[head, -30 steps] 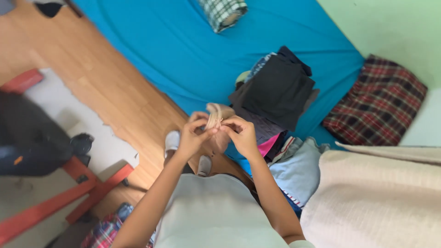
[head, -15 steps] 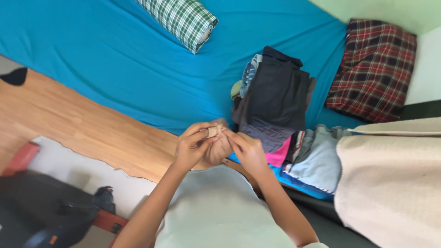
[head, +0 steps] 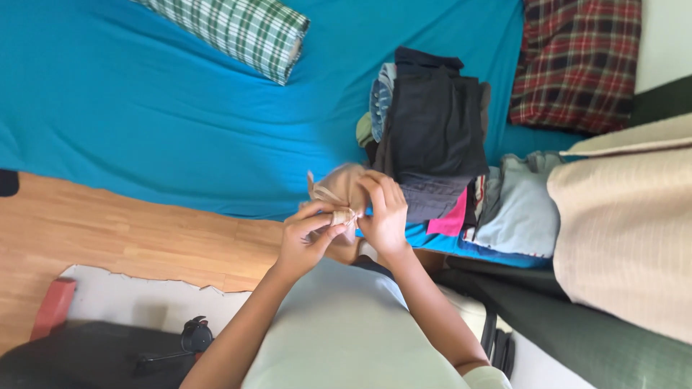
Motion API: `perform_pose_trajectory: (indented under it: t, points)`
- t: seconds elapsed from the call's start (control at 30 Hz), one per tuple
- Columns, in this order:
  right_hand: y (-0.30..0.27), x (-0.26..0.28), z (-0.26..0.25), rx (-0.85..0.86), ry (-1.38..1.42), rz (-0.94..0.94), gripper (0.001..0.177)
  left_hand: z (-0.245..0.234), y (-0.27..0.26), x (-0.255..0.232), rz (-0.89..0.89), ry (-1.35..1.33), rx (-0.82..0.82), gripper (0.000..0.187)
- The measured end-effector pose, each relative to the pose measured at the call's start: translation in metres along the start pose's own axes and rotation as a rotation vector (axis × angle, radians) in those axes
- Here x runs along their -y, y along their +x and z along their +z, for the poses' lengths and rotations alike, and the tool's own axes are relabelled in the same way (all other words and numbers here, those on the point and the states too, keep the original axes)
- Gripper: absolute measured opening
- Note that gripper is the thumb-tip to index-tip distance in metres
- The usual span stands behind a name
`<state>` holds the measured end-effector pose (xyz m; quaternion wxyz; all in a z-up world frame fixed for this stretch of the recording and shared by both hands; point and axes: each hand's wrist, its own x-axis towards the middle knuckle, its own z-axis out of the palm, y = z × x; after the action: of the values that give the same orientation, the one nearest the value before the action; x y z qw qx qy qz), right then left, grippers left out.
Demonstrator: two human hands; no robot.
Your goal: Organize clothes by folding them on a bed and stack pillows in a corner.
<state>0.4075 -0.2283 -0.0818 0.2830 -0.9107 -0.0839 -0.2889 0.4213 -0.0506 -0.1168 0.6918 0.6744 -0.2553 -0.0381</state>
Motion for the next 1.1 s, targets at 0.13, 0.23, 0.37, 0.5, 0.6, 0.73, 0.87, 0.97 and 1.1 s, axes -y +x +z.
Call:
perform_pose_trajectory:
  t: [0.13, 0.23, 0.37, 0.5, 0.6, 0.73, 0.87, 0.97, 1.1]
  points:
    - [-0.005, -0.010, -0.002, -0.021, 0.081, -0.047, 0.034, -0.008, 0.020, -0.013, 0.232, 0.242, -0.054, 0.020]
    - [-0.025, -0.030, 0.000, 0.225, 0.716, 0.335, 0.053, -0.016, 0.037, -0.019, 0.454, 0.655, 0.069, 0.022]
    - [-0.039, -0.058, -0.005, 0.284, 0.860, 0.506, 0.034, -0.020, 0.041, -0.001, 0.303, 0.549, 0.261, 0.022]
    - [-0.013, -0.037, -0.026, 0.254, 0.822, 0.642, 0.030, -0.025, 0.050, -0.007, 0.102, 0.133, 0.317, 0.032]
    - [-0.016, -0.038, -0.023, 0.140, 0.171, 0.445, 0.026, -0.045, 0.028, 0.035, -0.322, -0.212, 0.373, 0.043]
    - [-0.050, -0.042, -0.001, 0.085, 0.382, 0.487, 0.028, -0.059, 0.033, 0.029, -0.173, -0.256, 0.424, 0.056]
    - [-0.045, -0.017, 0.009, 0.343, 1.072, 0.601, 0.071, -0.058, 0.011, 0.064, -0.258, -0.188, 0.379, 0.059]
    - [-0.049, -0.026, 0.023, 0.440, 1.108, 0.739, 0.090, -0.056, 0.012, 0.062, -0.361, -0.276, 0.364, 0.066]
    - [-0.046, -0.041, 0.029, 0.683, 1.215, 0.880, 0.084, -0.060, -0.004, 0.109, -0.300, -0.269, 0.380, 0.063]
